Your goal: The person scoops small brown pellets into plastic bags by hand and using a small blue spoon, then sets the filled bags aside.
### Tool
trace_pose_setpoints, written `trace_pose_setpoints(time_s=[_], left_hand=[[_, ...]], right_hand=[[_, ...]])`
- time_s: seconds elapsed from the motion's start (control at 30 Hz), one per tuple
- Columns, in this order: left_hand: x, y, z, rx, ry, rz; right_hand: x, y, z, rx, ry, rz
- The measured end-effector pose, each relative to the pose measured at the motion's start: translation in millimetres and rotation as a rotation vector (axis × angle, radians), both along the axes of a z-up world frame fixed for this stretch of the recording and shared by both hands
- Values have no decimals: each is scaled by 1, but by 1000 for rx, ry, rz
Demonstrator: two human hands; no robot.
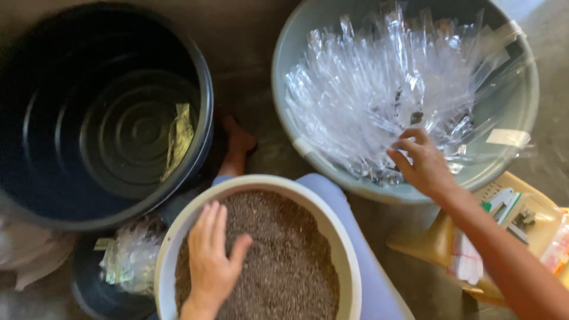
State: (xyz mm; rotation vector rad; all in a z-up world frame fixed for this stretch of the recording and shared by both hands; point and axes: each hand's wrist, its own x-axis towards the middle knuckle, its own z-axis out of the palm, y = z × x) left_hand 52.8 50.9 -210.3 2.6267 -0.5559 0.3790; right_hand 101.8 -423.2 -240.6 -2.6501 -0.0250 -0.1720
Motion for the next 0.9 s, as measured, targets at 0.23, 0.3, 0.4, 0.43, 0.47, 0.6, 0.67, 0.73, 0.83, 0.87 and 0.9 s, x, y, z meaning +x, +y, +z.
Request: trace_pose_setpoints(time_s=[0.23, 0.3, 0.4, 0.43, 0.47, 0.6, 0.67, 0.73, 0.83, 0.87, 0.9], left_hand=[[-6, -45, -10, 198, 72, -51], [-12, -65, -12, 154, 111, -76], [-19, -73, -45, 219, -23, -65], [-16, -74, -52, 219, -21, -73], [-14, -74, -59, 209, -109, -50], [-13, -85, -71, 163, -174, 123], [-11, -82, -85, 165, -194, 110], [-9, -79, -94, 163, -215, 97], [-7, -79, -95, 128, -272, 47], [-7, -76, -89, 173, -250, 5], [-8, -73, -84, 218, -227, -36]], right_hand=[[70, 49, -54, -177, 471, -77], [84, 67, -106, -351, 363, 96], [131, 81, -42, -354, 652, -28], [142, 58, -74, -351, 655, -34], [153, 36, -106, -379, 475, -126], [190, -8, -111, -201, 416, -306], [193, -12, -144, -243, 314, -333], [187, -5, -166, -289, 211, -360], [172, 16, -159, -285, 299, -174], [171, 19, -142, -244, 415, -132], [168, 23, -125, -203, 530, -89]])
